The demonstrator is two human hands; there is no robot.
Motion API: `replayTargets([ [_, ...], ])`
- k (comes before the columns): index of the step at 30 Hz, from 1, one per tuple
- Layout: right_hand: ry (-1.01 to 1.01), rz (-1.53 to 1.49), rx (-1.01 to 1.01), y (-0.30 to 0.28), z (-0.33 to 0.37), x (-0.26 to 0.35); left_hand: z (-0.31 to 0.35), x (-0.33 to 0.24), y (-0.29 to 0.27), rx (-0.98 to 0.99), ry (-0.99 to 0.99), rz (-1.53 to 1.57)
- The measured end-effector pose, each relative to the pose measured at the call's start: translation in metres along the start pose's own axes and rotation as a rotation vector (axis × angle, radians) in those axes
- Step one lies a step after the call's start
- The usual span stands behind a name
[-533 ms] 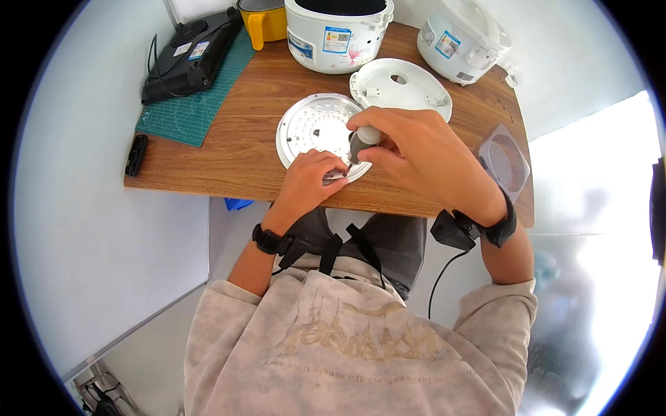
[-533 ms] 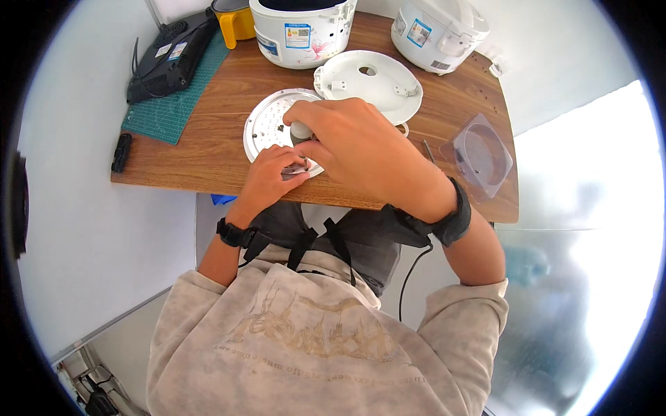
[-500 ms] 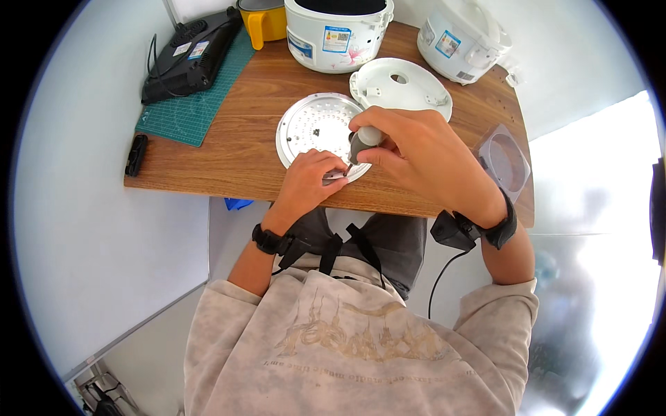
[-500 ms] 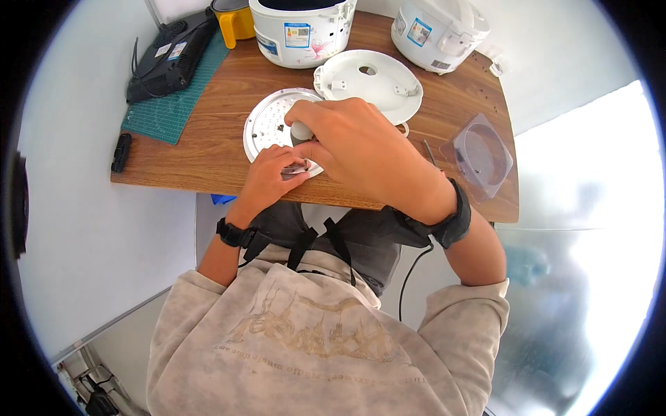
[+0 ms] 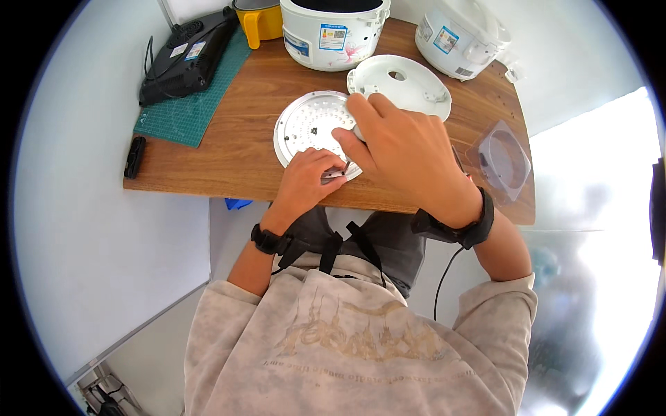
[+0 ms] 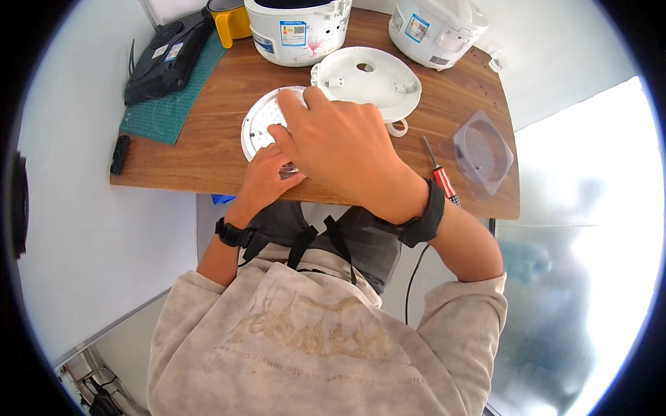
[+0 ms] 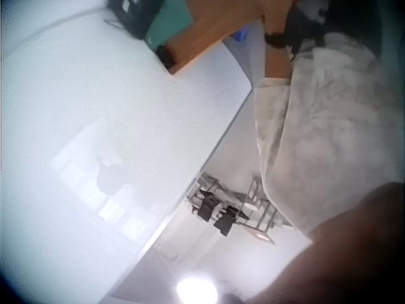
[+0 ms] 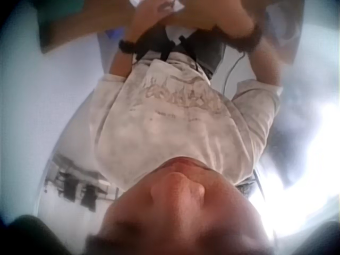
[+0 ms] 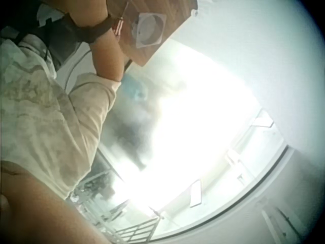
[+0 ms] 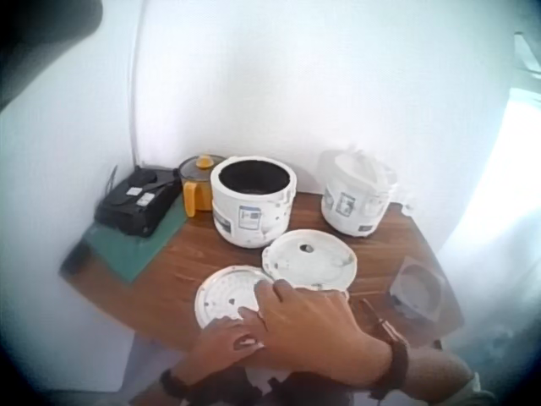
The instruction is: The person assembles a white plastic appliance lid by first fitting a circular gasket into a ring, then attaching the ring to the lid. They use a screwdriver to fasten multiple screws into the lid, securing the components together.
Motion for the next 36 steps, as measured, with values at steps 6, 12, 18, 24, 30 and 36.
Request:
replayTargets([
  [6, -0.075, -0.357, 0.169, -0.003, 0.003, 0.007, 0.001, 0.006, 0.004, -0.015, -0.013, 0.005],
  [12, -0.121, -0.414, 0.234, -0.012, 0.005, -0.005, 0.000, 0.004, 0.004, 0.011, -0.004, -0.006],
  [18, -0.094, -0.375, 0.303, -0.015, 0.000, -0.008, 0.002, 0.005, 0.005, -0.008, 0.008, -0.011],
  [24, -0.108, -0.216, 0.190, -0.010, -0.006, -0.016, 0.001, 0.004, 0.004, 0.002, -0.005, 0.011],
  [30, -0.100, -0.003, 0.011, 0.009, -0.010, 0.001, 0.002, 0.002, 0.002, -0.023, 0.000, -0.018],
  [36, -0.005, -0.254, 0.096, 0.005, -0.015, -0.003, 0.001, 0.005, 0.003, -0.026, 0.012, -0.013],
])
Point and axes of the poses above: each hand's wrist, its own z-axis away from the middle knuckle, its own y-axis out of the palm, x = y × z, the point moved 5 cm from there along -z, towards the middle knuckle, and after that the axes turned 6 degrees about y, right-handed, at the moved point
